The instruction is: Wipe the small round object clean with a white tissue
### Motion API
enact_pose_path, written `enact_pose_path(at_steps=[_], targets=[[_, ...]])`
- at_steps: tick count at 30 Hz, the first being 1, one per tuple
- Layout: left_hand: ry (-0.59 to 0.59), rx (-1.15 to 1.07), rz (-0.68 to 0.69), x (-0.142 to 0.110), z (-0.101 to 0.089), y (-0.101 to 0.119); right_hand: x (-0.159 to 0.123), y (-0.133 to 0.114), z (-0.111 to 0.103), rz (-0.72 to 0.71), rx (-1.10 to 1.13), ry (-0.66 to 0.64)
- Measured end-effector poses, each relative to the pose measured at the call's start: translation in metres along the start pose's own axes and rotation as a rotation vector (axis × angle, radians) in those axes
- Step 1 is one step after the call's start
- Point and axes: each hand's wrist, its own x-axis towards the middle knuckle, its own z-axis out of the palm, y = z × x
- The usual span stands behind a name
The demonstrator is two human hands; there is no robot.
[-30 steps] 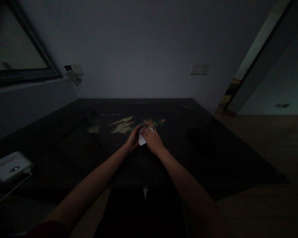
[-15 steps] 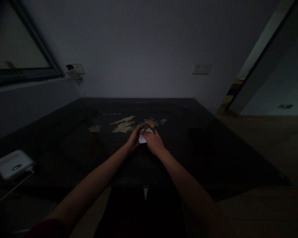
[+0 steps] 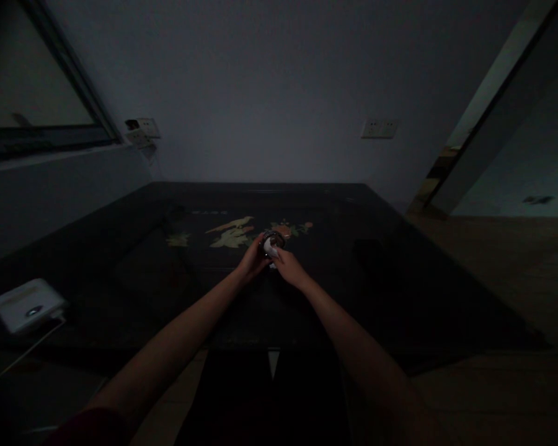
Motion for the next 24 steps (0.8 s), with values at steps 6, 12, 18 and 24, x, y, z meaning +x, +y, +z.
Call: enact_pose_path(at_steps=[6,12,18,24], targets=[[-0.015,-0.017,0.01,0.005,-0.001,-0.003,0.003,0.003,0.0,0.063,0.185,-0.01],[-0.032,-0.008,0.008,0.004,-0.002,-0.002,0.0,0.003,0.0,0.026,-0.055,-0.022],[-0.044,0.001,0.017,0.005,-0.002,-0.002,-0.007,-0.008,-0.007,-0.085,-0.422,-0.084],[-0.108,0.011,0.039,0.011,-0.005,-0.006,-0.01,-0.018,-0.015,-0.103,-0.576,-0.112]])
